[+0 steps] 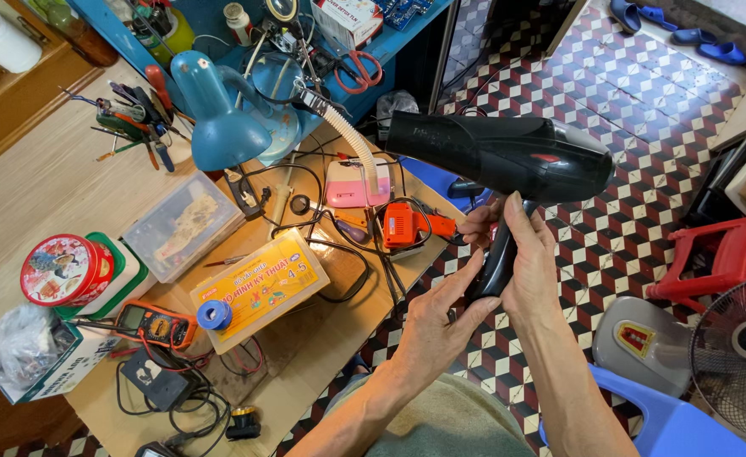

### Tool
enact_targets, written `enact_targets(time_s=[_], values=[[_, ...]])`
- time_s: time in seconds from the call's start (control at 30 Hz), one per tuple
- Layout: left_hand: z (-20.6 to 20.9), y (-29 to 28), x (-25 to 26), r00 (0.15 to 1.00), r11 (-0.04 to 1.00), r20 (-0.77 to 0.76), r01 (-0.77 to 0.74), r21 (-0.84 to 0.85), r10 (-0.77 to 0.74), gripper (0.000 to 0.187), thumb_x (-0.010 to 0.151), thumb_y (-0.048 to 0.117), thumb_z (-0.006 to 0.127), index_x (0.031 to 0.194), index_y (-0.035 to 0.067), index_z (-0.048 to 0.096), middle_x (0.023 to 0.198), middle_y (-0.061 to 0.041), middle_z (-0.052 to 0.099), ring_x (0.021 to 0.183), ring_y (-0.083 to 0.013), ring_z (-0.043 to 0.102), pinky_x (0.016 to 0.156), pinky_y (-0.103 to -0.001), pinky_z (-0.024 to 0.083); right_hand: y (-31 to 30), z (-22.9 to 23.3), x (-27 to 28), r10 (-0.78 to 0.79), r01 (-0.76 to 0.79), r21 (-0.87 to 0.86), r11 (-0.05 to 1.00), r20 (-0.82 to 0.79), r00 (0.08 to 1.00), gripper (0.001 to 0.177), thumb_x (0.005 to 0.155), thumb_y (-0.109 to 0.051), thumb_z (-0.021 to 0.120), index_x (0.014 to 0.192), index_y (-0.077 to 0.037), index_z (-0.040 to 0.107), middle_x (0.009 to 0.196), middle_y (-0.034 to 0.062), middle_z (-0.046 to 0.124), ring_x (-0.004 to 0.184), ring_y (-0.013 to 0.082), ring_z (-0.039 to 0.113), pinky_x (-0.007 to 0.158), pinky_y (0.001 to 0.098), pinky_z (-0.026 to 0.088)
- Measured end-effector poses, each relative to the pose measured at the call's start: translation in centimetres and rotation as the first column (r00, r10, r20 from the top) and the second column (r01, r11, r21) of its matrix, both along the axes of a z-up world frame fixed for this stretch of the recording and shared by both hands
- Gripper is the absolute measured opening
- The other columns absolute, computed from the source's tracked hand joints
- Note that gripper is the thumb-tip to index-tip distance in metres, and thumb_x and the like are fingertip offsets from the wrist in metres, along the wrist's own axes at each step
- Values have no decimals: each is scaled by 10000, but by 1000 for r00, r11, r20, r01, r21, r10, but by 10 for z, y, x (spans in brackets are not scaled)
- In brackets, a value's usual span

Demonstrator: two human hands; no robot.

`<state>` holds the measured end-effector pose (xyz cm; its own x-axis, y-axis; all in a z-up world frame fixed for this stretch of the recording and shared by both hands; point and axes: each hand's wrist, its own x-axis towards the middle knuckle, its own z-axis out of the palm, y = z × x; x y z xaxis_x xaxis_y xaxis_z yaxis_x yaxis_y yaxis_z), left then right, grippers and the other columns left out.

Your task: The person handles a black hair dryer, then uses a clamp multimeter to measure the current draw of the hair dryer while it is plugged into a power strip. The person adjusts the multimeter dial and observes the readings on the display.

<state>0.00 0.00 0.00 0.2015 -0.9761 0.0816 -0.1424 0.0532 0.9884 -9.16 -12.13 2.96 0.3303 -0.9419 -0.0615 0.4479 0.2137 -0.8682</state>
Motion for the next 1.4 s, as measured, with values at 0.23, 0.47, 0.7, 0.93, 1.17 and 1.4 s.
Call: enact_targets(time_s=[0.23,0.47,0.7,0.93,1.17,1.4], values=[[20,-16,87,912,926,-167,-377,20,375,565,1090,342,423,1615,136,378,1430,-149,599,1343,-204,564,1134,-356,432,-6,2,-17,104,-104,32,994,-12,994,349,1050,-384,612,1061,-37,647,954,126,704,872,230,708,811,376,595],[91,-58,191,960,834,-88,-275,-479,266,879,1125,682,197,1673,1,108,1767,-208,128,1677,-310,182,1408,-428,159,-19,-24,-33,290,-305,139,942,123,949,389,1035,-417,612,1111,-37,641,995,135,702,920,264,717,857,394,582],[115,-24,145,948,853,182,-136,-505,259,773,1188,651,132,1669,53,220,1728,-138,222,1618,-249,190,1381,-367,134,-20,-40,-42,361,-427,119,896,362,859,433,1096,-436,638,1141,-7,606,1033,141,641,989,294,690,904,411,574],[62,20,129,930,920,151,-288,-264,335,722,1145,526,171,1616,8,348,1694,-164,374,1615,-293,292,1330,-404,200,-26,-48,-50,345,-445,159,881,426,836,457,1078,-459,625,1151,-9,600,1073,155,664,1032,304,701,922,385,601],[-65,79,117,888,835,-50,-408,369,456,686,1040,519,353,1456,2,526,1475,-179,585,1420,-260,515,1186,-352,338,-26,-55,-59,371,-430,109,896,344,862,466,1089,-465,623,1174,-7,608,1125,198,697,1091,328,711,939,405,579],[-77,87,101,871,802,-29,-438,406,490,718,1028,561,332,1459,21,527,1491,-165,572,1437,-252,486,1183,-343,325,-23,-50,-57,392,-420,59,906,261,882,469,1078,-465,620,1161,-3,606,1122,201,691,1108,339,702,1052,464,551]])
